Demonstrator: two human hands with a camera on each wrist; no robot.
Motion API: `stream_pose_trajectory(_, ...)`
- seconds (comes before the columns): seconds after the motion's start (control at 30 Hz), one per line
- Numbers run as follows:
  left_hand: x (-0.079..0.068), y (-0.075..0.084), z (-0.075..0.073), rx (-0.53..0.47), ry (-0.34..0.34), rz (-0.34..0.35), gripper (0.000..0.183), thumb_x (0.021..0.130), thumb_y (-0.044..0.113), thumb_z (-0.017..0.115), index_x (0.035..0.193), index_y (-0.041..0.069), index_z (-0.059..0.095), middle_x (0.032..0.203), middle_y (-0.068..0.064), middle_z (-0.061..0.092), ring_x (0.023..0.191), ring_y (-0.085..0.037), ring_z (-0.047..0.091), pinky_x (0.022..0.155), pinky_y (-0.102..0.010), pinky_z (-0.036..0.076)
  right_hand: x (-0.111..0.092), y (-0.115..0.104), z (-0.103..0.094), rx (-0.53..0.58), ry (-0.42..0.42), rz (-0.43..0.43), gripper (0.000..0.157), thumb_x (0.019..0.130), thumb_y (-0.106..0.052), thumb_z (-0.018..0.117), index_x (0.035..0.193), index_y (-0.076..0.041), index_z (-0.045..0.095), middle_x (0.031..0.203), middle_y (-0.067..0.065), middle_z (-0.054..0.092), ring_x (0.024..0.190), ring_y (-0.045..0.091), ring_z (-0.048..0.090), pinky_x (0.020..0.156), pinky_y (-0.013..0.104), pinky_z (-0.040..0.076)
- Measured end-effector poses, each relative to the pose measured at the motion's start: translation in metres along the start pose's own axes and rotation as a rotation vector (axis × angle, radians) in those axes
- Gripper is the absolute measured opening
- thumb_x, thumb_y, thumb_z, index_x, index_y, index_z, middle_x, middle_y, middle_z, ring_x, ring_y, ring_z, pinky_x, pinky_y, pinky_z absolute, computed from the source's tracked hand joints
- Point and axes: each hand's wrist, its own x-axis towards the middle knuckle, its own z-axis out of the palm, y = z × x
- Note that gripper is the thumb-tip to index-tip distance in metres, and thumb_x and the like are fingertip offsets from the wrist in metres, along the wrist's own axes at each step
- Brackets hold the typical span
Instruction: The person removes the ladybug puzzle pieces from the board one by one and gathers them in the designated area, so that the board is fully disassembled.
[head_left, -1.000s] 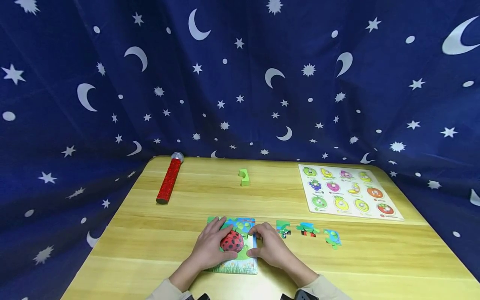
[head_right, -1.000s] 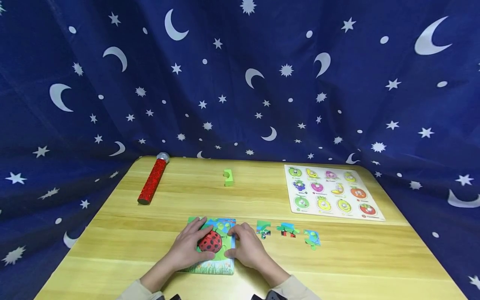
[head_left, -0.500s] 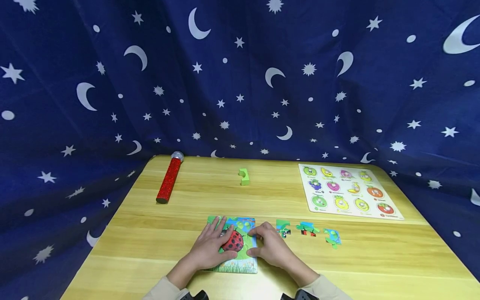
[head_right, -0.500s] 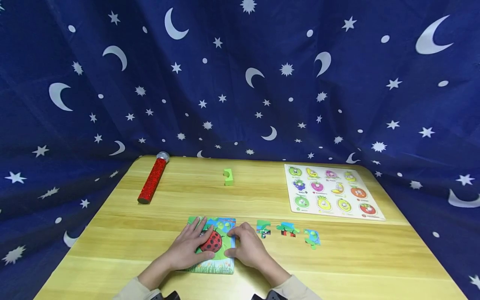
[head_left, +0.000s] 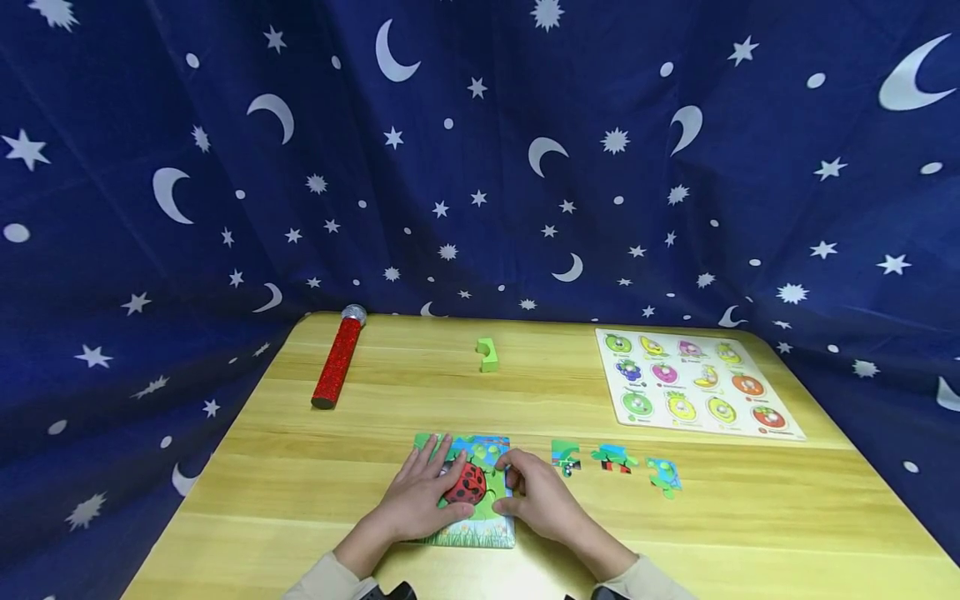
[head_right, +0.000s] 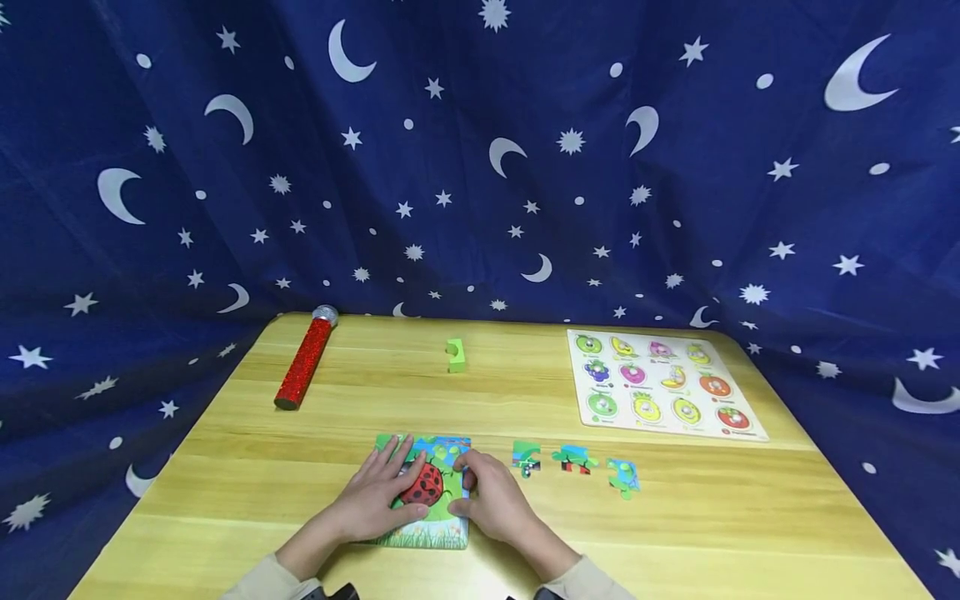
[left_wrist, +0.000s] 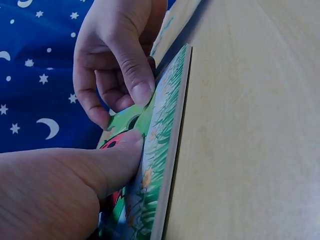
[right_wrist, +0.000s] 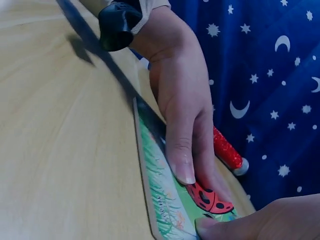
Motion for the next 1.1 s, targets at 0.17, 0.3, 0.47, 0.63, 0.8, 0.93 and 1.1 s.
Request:
stream_pose_trajectory(0.17, 0.000, -0.001, 0.002, -0.018, 0.009, 0.000, 0.079, 0.094, 0.056, 0.055, 0.154, 0.011, 0.032, 0.166, -0.017, 0.010, 0.154, -0.040, 0.002, 0.122, -0.062, 0.004, -0.001, 0.001, -0.001, 0.058, 0.003, 0.023, 0.040, 0.072, 0.001, 0.081, 0.107, -0.005, 0.062, 0.082, 0.002, 0.057, 0.064, 0.001, 0.045, 0.057, 0.018, 0.042)
stream_pose_trajectory(0.3, 0.000, -0.001, 0.002, -0.024, 0.011, 0.005, 0.079, 0.094, 0.055, 0.056, 0.154, 0.011, 0.032, 0.166, -0.017, 0.010, 0.154, -0.041, 0.002, 0.122, -0.062, 0.004, -0.002, 0.001, 0.000, 0.067, 0.010, 0.003, 0.040, 0.072, 0.005, 0.079, 0.106, -0.006, 0.060, 0.083, 0.003, 0.057, 0.065, 0.001, 0.047, 0.058, 0.018, 0.044)
stream_pose_trajectory(0.47, 0.000, -0.001, 0.002, -0.017, 0.014, 0.005, 0.078, 0.094, 0.055, 0.056, 0.154, 0.011, 0.032, 0.166, -0.017, 0.010, 0.154, -0.040, 0.003, 0.122, -0.062, 0.004, -0.003, 0.000, 0.000, 0.057, 0.002, -0.021, 0.040, 0.073, 0.006, 0.078, 0.106, -0.006, 0.058, 0.081, 0.004, 0.059, 0.065, 0.000, 0.048, 0.058, 0.018, 0.044)
stream_pose_trajectory(0.63, 0.000, -0.001, 0.001, -0.021, 0.030, 0.009, 0.078, 0.094, 0.054, 0.057, 0.154, 0.011, 0.033, 0.166, -0.018, 0.011, 0.154, -0.041, 0.004, 0.122, -0.062, 0.005, -0.001, 0.000, -0.001, 0.040, -0.009, -0.022, 0.041, 0.073, 0.002, 0.080, 0.109, -0.003, 0.061, 0.081, 0.003, 0.059, 0.063, -0.001, 0.046, 0.056, 0.018, 0.044)
stream_pose_trajectory(0.8, 0.000, -0.002, 0.001, -0.028, 0.034, 0.008, 0.078, 0.094, 0.054, 0.056, 0.154, 0.011, 0.033, 0.166, -0.017, 0.011, 0.154, -0.041, 0.003, 0.122, -0.062, 0.005, 0.000, 0.002, -0.004, 0.024, 0.017, -0.032, 0.041, 0.073, -0.003, 0.082, 0.111, -0.001, 0.064, 0.082, 0.002, 0.061, 0.064, -0.002, 0.047, 0.057, 0.017, 0.045)
stream_pose_trajectory(0.93, 0.000, -0.002, 0.002, -0.029, 0.029, 0.003, 0.078, 0.094, 0.055, 0.055, 0.154, 0.012, 0.032, 0.166, -0.017, 0.010, 0.154, -0.040, 0.002, 0.122, -0.062, 0.004, -0.007, 0.005, -0.018, 0.001, 0.083, -0.030, 0.043, 0.073, -0.010, 0.084, 0.111, -0.002, 0.067, 0.084, 0.000, 0.060, 0.068, 0.000, 0.049, 0.061, 0.017, 0.046)
stream_pose_trajectory(1.1, -0.001, -0.005, 0.001, -0.037, 0.027, 0.007, 0.078, 0.094, 0.055, 0.056, 0.155, 0.011, 0.031, 0.166, -0.017, 0.009, 0.154, -0.040, 0.002, 0.122, -0.061, 0.003, -0.034, 0.019, -0.050, 0.025, 0.116, -0.003, 0.042, 0.075, -0.017, 0.084, 0.112, -0.006, 0.067, 0.088, 0.001, 0.057, 0.073, 0.005, 0.049, 0.062, 0.018, 0.047)
